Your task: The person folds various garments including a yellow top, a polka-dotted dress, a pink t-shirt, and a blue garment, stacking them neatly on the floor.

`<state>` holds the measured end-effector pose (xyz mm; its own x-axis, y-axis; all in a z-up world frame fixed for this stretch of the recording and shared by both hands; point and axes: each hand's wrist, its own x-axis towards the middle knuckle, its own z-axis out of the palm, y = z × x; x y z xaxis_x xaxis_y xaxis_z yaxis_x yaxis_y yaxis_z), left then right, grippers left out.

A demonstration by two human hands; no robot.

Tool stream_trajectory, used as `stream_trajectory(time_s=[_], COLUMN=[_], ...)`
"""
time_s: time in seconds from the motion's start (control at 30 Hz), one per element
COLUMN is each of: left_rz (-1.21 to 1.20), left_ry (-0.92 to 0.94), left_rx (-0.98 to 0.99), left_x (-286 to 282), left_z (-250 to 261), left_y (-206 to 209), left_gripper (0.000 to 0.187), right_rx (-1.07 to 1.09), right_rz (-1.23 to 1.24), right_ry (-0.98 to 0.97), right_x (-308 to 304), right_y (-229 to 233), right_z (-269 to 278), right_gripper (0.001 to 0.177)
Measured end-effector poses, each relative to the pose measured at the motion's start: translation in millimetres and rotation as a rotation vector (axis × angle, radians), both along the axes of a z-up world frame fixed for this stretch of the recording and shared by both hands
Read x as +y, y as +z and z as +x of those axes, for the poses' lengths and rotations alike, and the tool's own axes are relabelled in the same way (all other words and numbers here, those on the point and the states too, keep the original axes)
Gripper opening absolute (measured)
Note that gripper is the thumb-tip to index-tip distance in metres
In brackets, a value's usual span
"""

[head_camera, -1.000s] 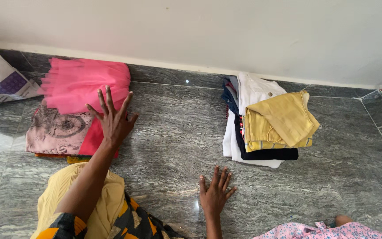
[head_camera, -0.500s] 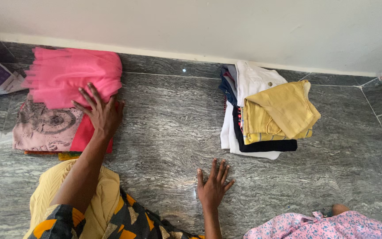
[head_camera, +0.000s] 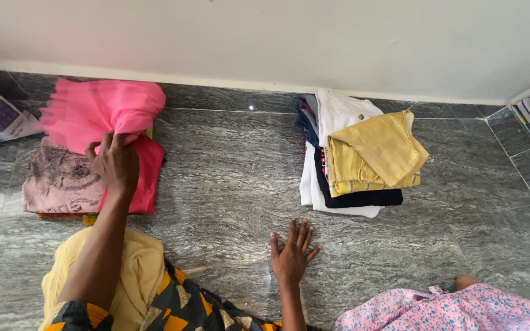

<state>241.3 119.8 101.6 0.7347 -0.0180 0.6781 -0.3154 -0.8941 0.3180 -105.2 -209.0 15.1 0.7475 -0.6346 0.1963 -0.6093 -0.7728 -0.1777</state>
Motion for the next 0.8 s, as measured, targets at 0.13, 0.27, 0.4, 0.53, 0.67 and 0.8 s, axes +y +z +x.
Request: stream_trajectory(time_s=[0.13,0.27,0.4,0.53,0.67,0.8], left_rz=[-0.118,-0.440,-0.756,-1.049,-1.385,-1.563], left_ry=[-0.144,-0.233,-0.485,-0.616,-0.819,-0.776], left_rx=[-0.064,0.126,0.308,0.801,1.098,1.350], left_x=[3,-23,-70,-130,-166,-175], left_z=[-23,-66,-126,-179,-216,-210], left_y=[31,75,111,135,134,82], left_gripper=[0.014,0.020,0.026,0.024,0.019,0.016], right_rx=[0.002,-0.011,-0.082,-0.360,-0.631,-0.701], right_rz=[0.029,0.237,0.452,0.990,1.435,1.240], right_ry=[-0.002,0.054,0.218,0.166,-0.041,-0.169], right_x=[-1,-12,-32,-39,-59,-85], right_y=[1,6,11,6,-4,-20], right_z=[0,-10,-40,-83,-110,-126], right_gripper=[0.081,0.081,0.082,0.074,0.076,0.056])
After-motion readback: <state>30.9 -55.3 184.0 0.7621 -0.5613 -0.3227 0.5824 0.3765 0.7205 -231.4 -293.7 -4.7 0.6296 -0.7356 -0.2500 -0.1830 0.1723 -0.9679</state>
